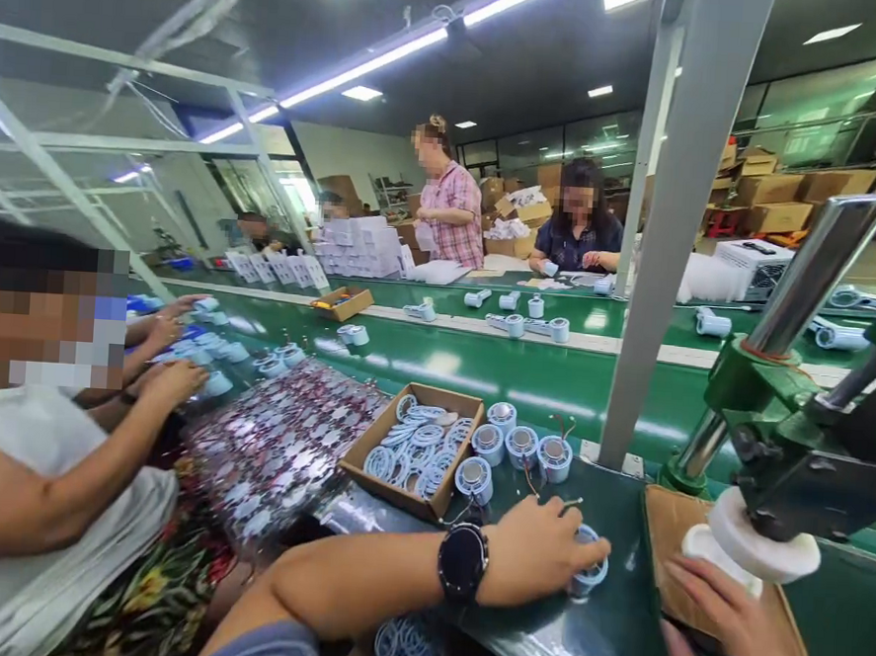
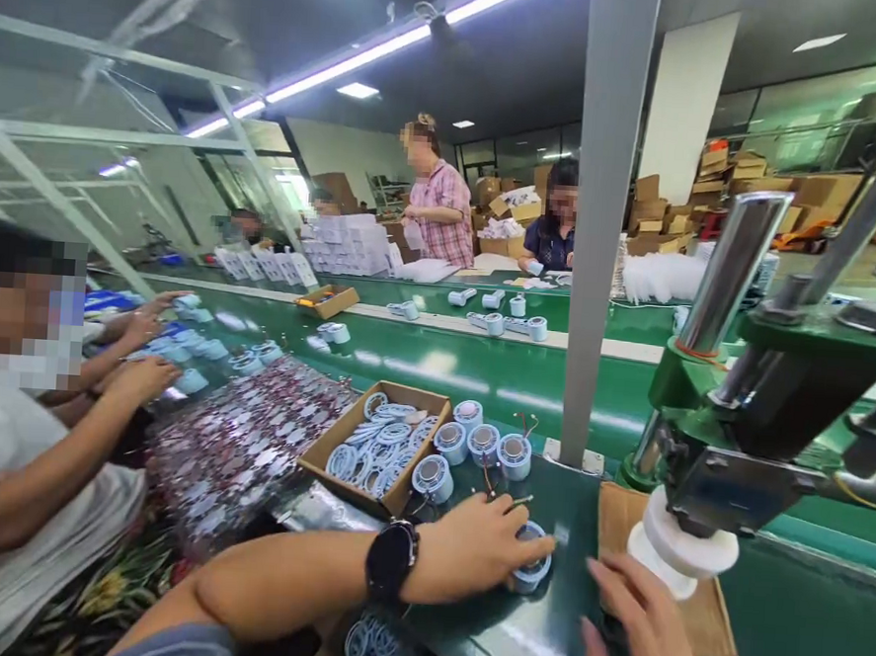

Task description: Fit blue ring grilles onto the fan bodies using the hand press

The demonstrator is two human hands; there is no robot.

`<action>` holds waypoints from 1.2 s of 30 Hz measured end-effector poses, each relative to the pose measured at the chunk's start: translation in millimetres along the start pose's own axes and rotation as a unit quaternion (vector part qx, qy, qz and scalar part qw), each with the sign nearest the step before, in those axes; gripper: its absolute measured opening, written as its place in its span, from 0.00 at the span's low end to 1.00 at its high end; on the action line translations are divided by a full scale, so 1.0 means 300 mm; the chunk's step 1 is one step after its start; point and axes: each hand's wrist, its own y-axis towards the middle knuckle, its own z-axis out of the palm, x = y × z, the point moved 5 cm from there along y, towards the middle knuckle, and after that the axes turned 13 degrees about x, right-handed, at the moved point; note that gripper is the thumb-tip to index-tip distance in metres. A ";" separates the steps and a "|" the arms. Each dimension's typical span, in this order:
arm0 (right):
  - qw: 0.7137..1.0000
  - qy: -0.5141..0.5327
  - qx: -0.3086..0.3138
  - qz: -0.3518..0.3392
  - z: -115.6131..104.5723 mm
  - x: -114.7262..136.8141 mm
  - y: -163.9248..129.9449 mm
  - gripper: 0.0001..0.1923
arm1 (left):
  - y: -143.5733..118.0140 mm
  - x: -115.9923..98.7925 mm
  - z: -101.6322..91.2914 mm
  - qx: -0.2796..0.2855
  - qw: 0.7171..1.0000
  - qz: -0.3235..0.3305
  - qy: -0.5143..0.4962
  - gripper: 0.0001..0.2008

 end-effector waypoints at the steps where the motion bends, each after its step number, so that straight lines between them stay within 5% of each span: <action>1: 0.999 -0.004 0.013 -0.030 0.047 0.041 0.047 0.19 | -0.005 -0.017 0.019 -0.010 1.000 -0.019 0.001 0.27; 5: 0.994 -0.066 0.068 -0.062 0.215 0.146 0.182 0.22 | -0.056 0.079 0.051 -0.061 0.992 -0.110 -0.030 0.17; 9: 0.985 -0.125 0.092 -0.068 0.321 0.156 0.202 0.23 | -0.209 0.393 0.049 -0.043 0.961 -0.269 -0.047 0.08; 13: 0.989 -0.118 0.073 -0.049 0.349 0.128 0.193 0.22 | -0.343 0.653 0.078 -0.002 0.928 -0.366 -0.069 0.15; 19: 0.990 -0.090 0.054 -0.097 0.279 0.102 0.095 0.26 | -0.368 0.688 0.140 0.002 0.920 -0.378 -0.098 0.17; 24: 0.991 -0.012 0.115 -0.064 0.150 0.131 -0.057 0.18 | -0.350 0.714 0.111 -0.033 0.924 -0.350 -0.149 0.15; 26: 0.993 0.023 0.105 -0.040 0.110 0.145 -0.090 0.11 | -0.356 0.687 0.082 -0.064 0.920 -0.353 -0.159 0.10; 28: 0.995 0.041 0.085 -0.034 0.084 0.153 -0.110 0.06 | -0.363 0.579 0.061 -0.104 0.916 -0.351 -0.162 0.09; 30: 0.996 0.045 0.073 -0.032 0.065 0.151 -0.122 0.06 | -0.351 0.384 0.067 -0.138 0.925 -0.309 -0.174 0.11; 33: 0.997 0.049 0.055 -0.019 0.028 0.139 -0.140 0.10 | -0.266 0.015 0.126 -0.163 0.950 -0.075 -0.257 0.09; 36: 0.997 0.062 0.046 0.014 -0.019 0.123 -0.157 0.14 | -0.162 -0.168 0.223 -0.148 0.945 -0.060 -0.286 0.12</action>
